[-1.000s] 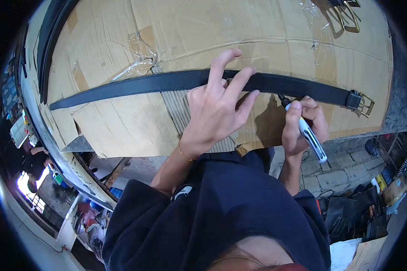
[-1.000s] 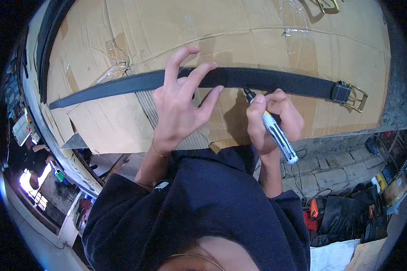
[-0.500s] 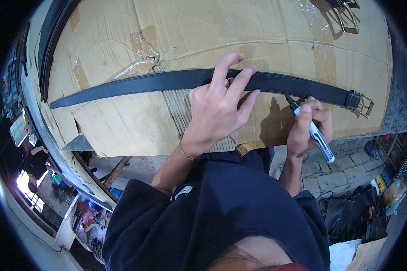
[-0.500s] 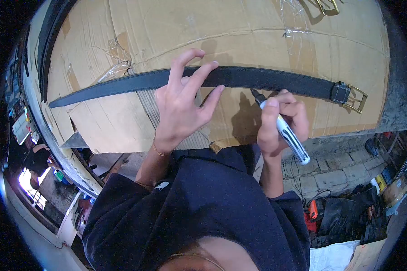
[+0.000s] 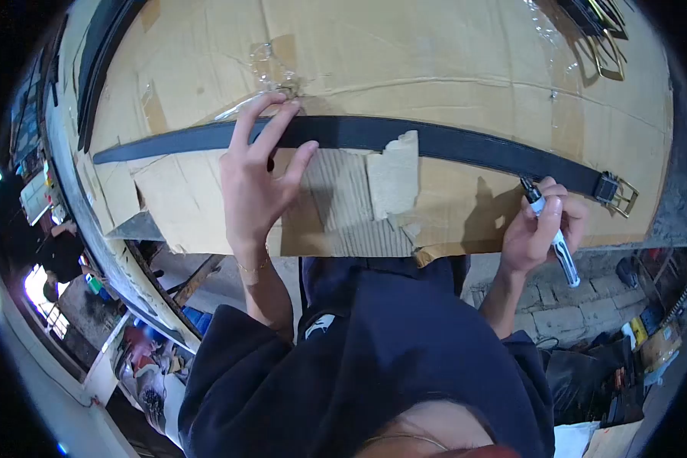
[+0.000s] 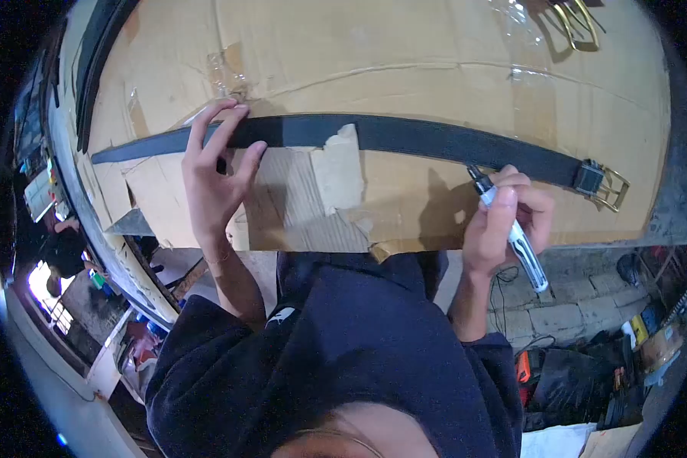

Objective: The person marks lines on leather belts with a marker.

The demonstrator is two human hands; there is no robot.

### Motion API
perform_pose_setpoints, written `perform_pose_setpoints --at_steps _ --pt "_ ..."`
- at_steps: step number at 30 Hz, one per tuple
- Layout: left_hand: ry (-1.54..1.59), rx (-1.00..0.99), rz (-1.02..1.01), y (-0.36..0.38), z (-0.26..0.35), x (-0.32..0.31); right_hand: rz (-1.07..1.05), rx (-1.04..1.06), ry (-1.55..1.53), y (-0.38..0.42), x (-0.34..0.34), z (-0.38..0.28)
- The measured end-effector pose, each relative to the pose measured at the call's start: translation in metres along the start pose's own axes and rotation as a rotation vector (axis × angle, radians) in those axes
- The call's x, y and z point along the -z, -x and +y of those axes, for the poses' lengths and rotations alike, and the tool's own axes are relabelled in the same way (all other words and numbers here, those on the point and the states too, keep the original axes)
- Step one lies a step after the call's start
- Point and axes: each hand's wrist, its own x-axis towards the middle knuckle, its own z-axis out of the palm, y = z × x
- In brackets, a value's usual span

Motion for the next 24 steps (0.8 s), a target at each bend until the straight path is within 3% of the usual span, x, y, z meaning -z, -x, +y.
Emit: perform_pose_setpoints --at_steps 4,8,10,13,15,19,21,24 --pt "-0.028 -0.132 -0.178 0.002 -0.007 0.0 -0.093 -0.076 0.005 -0.008 0.004 -0.001" --pt "-0.036 -0.223 -0.171 -0.002 -0.02 -0.003 -0.081 -0.117 0.019 -0.02 0.002 -0.001" --pt "-0.115 -0.403 -0.023 -0.01 -0.025 -0.01 -0.03 -0.118 0.013 -0.022 0.001 0.003" --pt "-0.111 -0.427 0.094 -0.023 -0.011 -0.011 0.027 -0.084 -0.029 -0.028 0.004 0.003" --pt "-0.098 -0.441 0.113 -0.023 0.006 -0.001 0.09 0.05 -0.094 -0.03 0.011 0.002" --pt "-0.086 -0.287 -0.094 -0.002 0.028 0.005 0.078 0.125 -0.135 -0.025 0.02 -0.015" --pt "-0.122 -0.283 -0.213 0.007 0.026 -0.005 0.121 0.025 -0.152 -0.015 0.015 -0.02" --pt "-0.056 -0.282 -0.126 0.009 0.032 -0.016 -0.076 -0.071 0.144 -0.005 0.011 -0.012"
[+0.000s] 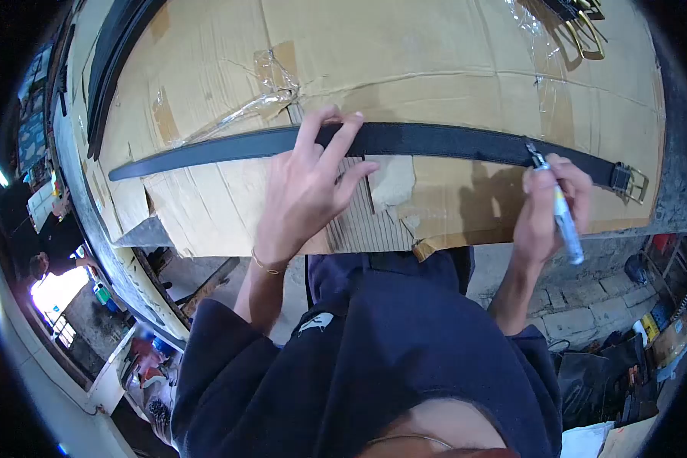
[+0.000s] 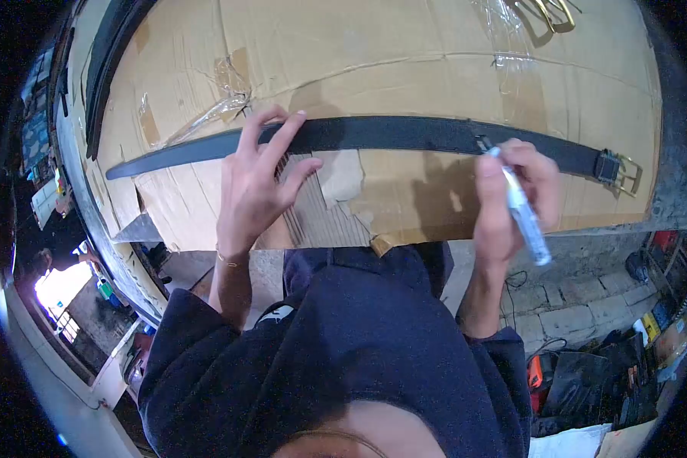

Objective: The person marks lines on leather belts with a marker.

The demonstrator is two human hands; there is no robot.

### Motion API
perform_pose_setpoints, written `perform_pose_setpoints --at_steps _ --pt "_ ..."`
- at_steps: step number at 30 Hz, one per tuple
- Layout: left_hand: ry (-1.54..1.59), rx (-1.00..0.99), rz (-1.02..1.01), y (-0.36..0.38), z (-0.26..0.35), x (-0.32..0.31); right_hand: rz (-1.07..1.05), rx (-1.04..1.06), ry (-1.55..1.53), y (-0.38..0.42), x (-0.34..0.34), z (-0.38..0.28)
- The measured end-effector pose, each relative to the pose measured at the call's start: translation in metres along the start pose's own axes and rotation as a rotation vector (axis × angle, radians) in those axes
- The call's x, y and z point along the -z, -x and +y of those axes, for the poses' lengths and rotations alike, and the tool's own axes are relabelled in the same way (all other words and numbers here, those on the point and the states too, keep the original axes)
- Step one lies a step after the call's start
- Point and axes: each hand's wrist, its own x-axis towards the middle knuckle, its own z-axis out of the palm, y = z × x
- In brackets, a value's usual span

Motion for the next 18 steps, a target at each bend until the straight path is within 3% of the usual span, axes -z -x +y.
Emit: perform_pose_setpoints --at_steps 4,7,12,18 --pt "0.097 0.051 0.131 0.0 0.016 -0.019 -0.133 -0.009 -0.085 0.012 -0.016 -0.003" --pt "0.097 0.037 0.159 0.0 0.024 -0.04 -0.103 0.016 -0.162 0.024 -0.03 0.004" --pt "0.057 0.104 0.185 0.0 0.027 -0.045 -0.106 0.123 0.066 0.024 -0.036 0.006" --pt "0.095 0.124 0.244 0.0 0.027 -0.051 -0.198 0.077 0.121 0.018 -0.044 0.001"
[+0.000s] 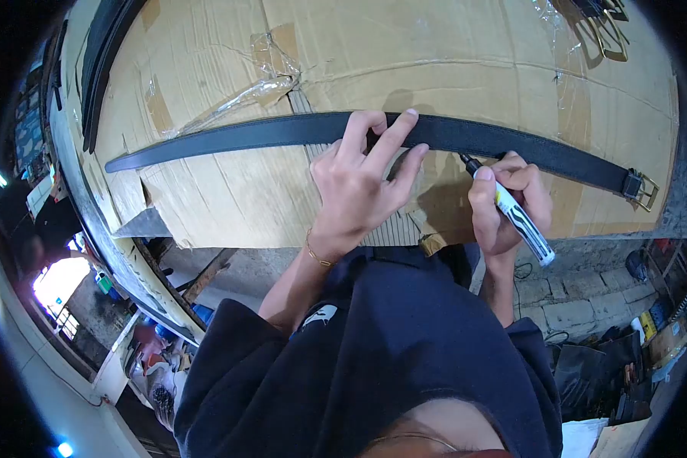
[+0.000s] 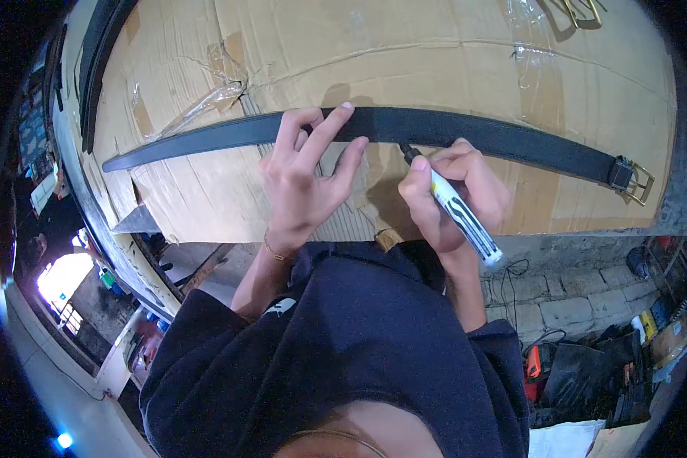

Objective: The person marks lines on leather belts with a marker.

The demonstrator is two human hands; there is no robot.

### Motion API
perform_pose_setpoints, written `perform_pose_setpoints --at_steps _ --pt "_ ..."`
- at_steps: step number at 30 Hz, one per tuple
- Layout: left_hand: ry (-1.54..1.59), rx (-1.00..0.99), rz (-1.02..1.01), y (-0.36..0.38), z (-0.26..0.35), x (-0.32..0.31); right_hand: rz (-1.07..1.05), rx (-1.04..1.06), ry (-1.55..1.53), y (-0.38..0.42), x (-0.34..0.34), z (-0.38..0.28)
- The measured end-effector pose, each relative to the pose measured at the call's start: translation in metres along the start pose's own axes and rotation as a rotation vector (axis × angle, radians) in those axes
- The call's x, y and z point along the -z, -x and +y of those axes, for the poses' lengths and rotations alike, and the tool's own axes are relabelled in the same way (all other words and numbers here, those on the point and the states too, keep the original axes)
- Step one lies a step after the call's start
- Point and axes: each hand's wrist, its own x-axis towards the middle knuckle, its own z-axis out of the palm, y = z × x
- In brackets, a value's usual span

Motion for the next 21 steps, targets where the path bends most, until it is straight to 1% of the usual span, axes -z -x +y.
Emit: perform_pose_setpoints --at_steps 4,6,9,11,13,15,17,18,19,21 --pt "0.009 0.007 0.002 0.0012 -0.001 -0.0024 -0.027 -0.008 0.046 -0.0006 0.0003 -0.0006" --pt "0.008 -0.011 0.016 0.0015 -0.002 -0.0035 -0.035 0.065 0.161 -0.0022 -0.0029 -0.0026" --pt "0.005 -0.015 0.018 0.0004 -0.0014 -0.0015 -0.028 0.105 0.21 -0.001 -0.0056 -0.0025" --pt "0.01 -0.017 0.022 0.0002 -0.0014 -0.0018 -0.015 0.111 0.172 -0.0002 -0.0022 0.001" --pt "0.012 -0.013 0.023 0.0018 -0.0014 -0.0025 0.061 -0.053 -0.04 0.0022 0.003 0.002" --pt "0.018 -0.022 0.041 0.001 -0.0014 -0.0028 0.047 -0.051 -0.021 0.0012 0.0011 0.0" --pt "0.022 -0.021 0.043 0.0005 -0.0013 -0.0027 0.001 -0.022 0.045 0.0 -0.0002 0.0005" --pt "0.029 -0.013 0.04 0.0013 -0.0015 -0.0029 -0.033 0.017 0.128 -0.0019 -0.001 -0.0022" --pt "0.031 -0.012 0.04 0.0013 -0.0017 -0.0033 -0.034 0.017 0.13 -0.0018 -0.0015 -0.0021" --pt "0.029 -0.024 0.046 0.0015 -0.0029 -0.0038 -0.037 0.084 0.176 -0.0014 -0.0022 -0.0014"
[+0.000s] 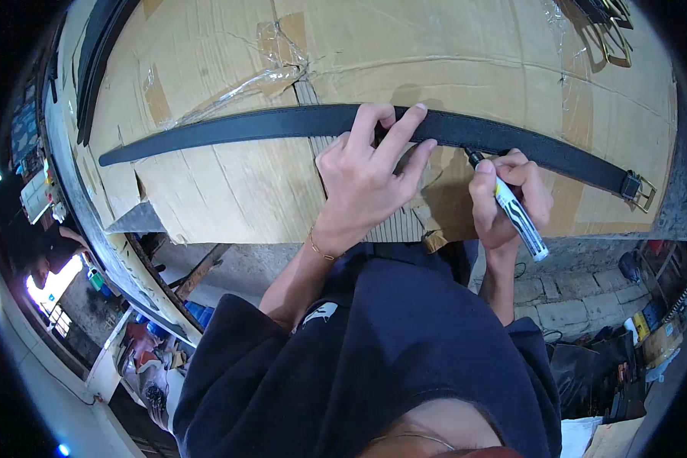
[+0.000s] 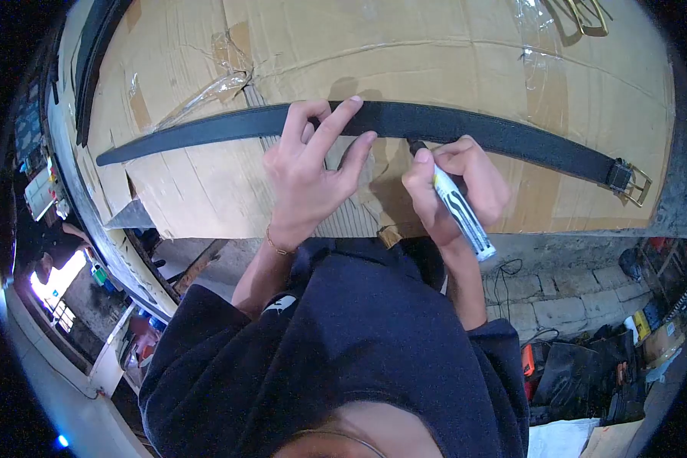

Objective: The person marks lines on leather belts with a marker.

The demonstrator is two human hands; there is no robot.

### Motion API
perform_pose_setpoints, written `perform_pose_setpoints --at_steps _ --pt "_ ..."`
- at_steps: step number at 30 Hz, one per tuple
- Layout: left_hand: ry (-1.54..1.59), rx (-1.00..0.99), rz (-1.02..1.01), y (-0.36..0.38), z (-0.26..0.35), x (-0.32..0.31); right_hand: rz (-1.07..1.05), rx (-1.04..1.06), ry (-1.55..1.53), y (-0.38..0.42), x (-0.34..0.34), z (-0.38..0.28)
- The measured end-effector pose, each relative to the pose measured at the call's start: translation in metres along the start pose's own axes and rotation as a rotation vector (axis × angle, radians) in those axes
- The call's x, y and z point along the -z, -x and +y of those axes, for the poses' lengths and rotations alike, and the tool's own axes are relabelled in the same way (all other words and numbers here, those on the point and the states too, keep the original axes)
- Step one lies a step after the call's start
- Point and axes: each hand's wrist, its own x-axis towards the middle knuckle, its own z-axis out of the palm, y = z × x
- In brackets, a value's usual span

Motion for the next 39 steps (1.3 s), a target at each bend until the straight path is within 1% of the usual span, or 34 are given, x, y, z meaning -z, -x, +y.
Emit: perform_pose_setpoints --at_steps 4,5,7,12,15,17,18,24,26,28,30,34,37,39 --pt "0.009 -0.023 0.013 -0.0005 -0.0011 0.0 0.005 0.013 -0.044 0.0003 -0.0007 0.0006" --pt "0.031 -0.02 0.023 -0.0003 -0.0015 -0.0013 -0.006 0.085 -0.029 -0.0018 -0.0012 0.0016" --pt "0.055 -0.013 0.031 -0.0006 -0.0013 -0.0019 -0.013 0.076 -0.042 -0.0022 -0.0023 0.002" --pt "0.003 -0.021 0.018 -0.0011 0.0003 0.0004 -0.033 0.075 -0.037 -0.0034 -0.0053 0.0006" --pt "0.009 -0.024 0.019 -0.0007 -0.0006 -0.0002 -0.055 0.056 0.007 -0.0017 -0.0038 -0.0006" --pt "0.025 -0.028 0.04 0.0 -0.0013 -0.0021 -0.001 -0.014 -0.12 0.0008 0.0 0.0031" --pt "0.044 -0.034 0.06 0.0005 -0.0017 -0.0028 -0.005 -0.097 -0.115 0.0018 0.0038 0.0009" --pt "0.051 -0.049 0.084 0.0007 -0.0042 -0.0057 -0.032 -0.036 -0.129 -0.0012 -0.0011 0.0032" --pt "0.05 -0.041 0.081 -0.0002 -0.0025 -0.0048 -0.053 0.067 -0.056 -0.0021 -0.0037 0.0043" --pt "0.045 -0.034 0.077 0.0003 -0.0017 -0.0041 -0.054 0.048 -0.039 -0.0014 -0.0025 0.0001" --pt "0.048 -0.042 0.079 0.0001 -0.0025 -0.0043 -0.043 -0.062 -0.096 -0.0004 -0.0003 -0.001" --pt "0.046 -0.046 0.074 0.0006 -0.0026 -0.0044 -0.029 -0.067 -0.112 0.001 0.0019 0.0031" --pt "0.046 -0.05 0.084 0.0004 -0.0037 -0.0047 -0.007 -0.015 -0.139 -0.0017 -0.0028 0.0035" --pt "0.044 -0.039 0.073 0.0003 -0.0023 -0.0041 -0.052 0.023 -0.03 -0.0039 -0.0046 -0.0001"
